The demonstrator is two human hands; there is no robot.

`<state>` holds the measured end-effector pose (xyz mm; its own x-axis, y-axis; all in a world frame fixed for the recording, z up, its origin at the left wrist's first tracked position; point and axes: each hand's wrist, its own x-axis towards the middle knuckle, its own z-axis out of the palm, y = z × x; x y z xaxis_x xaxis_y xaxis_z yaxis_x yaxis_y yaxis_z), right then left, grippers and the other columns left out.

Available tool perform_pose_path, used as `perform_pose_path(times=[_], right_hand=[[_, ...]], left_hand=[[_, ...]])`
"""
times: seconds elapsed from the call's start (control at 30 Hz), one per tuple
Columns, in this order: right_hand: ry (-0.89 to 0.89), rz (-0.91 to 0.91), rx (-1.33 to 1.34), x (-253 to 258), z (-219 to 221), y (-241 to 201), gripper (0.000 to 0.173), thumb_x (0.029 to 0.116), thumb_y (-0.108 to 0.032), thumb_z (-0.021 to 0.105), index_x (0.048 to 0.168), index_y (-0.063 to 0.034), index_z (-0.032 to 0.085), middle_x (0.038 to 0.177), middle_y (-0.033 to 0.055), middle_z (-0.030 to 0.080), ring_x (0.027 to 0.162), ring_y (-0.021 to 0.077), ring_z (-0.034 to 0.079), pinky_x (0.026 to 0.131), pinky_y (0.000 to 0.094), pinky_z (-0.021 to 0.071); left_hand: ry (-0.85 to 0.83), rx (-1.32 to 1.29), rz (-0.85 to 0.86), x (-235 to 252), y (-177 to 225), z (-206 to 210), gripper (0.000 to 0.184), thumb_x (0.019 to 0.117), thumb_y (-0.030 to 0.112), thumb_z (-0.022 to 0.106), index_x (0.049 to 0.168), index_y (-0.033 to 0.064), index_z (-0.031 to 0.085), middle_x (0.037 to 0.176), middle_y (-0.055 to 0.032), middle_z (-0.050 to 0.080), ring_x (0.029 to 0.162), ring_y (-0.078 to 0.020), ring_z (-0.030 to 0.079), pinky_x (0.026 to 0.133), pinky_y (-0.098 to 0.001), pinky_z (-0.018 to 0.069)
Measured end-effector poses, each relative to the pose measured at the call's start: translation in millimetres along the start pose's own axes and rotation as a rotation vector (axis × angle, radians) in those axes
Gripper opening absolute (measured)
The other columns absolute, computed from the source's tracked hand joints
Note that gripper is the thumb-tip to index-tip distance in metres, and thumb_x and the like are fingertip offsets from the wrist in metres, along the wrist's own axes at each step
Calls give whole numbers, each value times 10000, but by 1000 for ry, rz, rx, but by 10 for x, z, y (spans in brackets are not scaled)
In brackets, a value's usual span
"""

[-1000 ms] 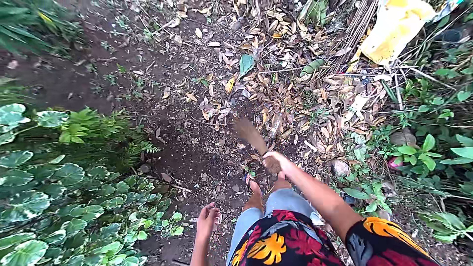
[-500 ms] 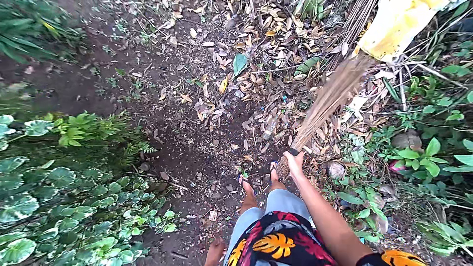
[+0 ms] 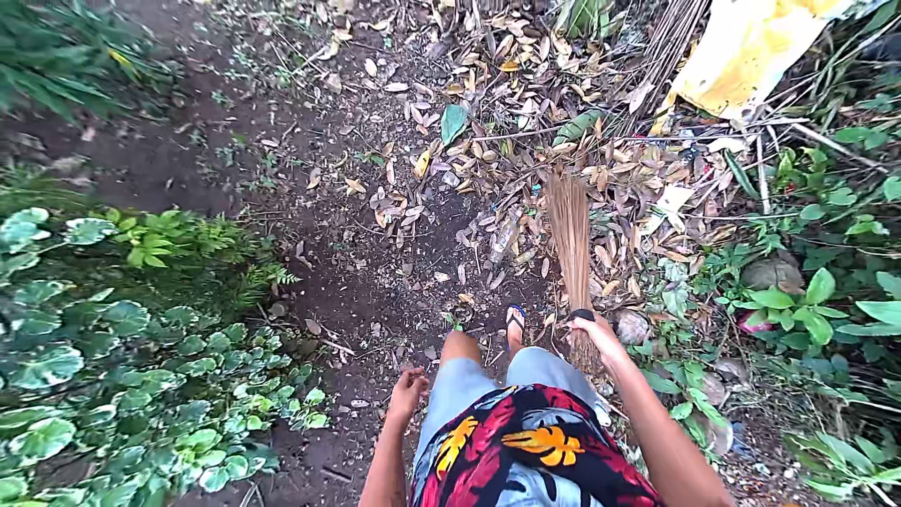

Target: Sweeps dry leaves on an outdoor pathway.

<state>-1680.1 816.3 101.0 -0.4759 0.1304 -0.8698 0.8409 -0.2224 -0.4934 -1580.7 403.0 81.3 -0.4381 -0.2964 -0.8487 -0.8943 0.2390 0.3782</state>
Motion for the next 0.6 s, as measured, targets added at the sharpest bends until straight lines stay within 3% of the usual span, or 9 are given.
perform_pose_path(times=[0.17, 0.37, 0.6], right_hand=[[69, -10, 42, -45, -339, -64, 290, 944, -15, 610, 1215, 29, 518, 812, 130, 658, 601, 201, 664, 581, 349, 604], [94, 3, 189, -136, -430, -102, 162, 978, -30, 557, 1130, 23, 537, 756, 119, 656, 594, 198, 670, 572, 335, 603], [90, -6, 196, -131, -394, -204, 145, 987, -55, 549, 1112, 18, 544, 730, 107, 644, 587, 187, 666, 559, 323, 596]], left_hand=[[-61, 180, -111, -41, -591, -82, 372, 1080, 154, 504, 1364, -81, 550, 1276, -325, 619, 1192, -423, 612, 1048, -559, 458], [6, 56, -293, -109, -665, -151, 389, 1110, 179, 445, 1429, -39, 485, 1234, -275, 633, 1041, -322, 648, 914, -473, 515], [-7, -54, -119, 222, -233, 88, 373, 1101, 131, 429, 1428, -43, 477, 1207, -251, 644, 961, -262, 664, 857, -420, 538]])
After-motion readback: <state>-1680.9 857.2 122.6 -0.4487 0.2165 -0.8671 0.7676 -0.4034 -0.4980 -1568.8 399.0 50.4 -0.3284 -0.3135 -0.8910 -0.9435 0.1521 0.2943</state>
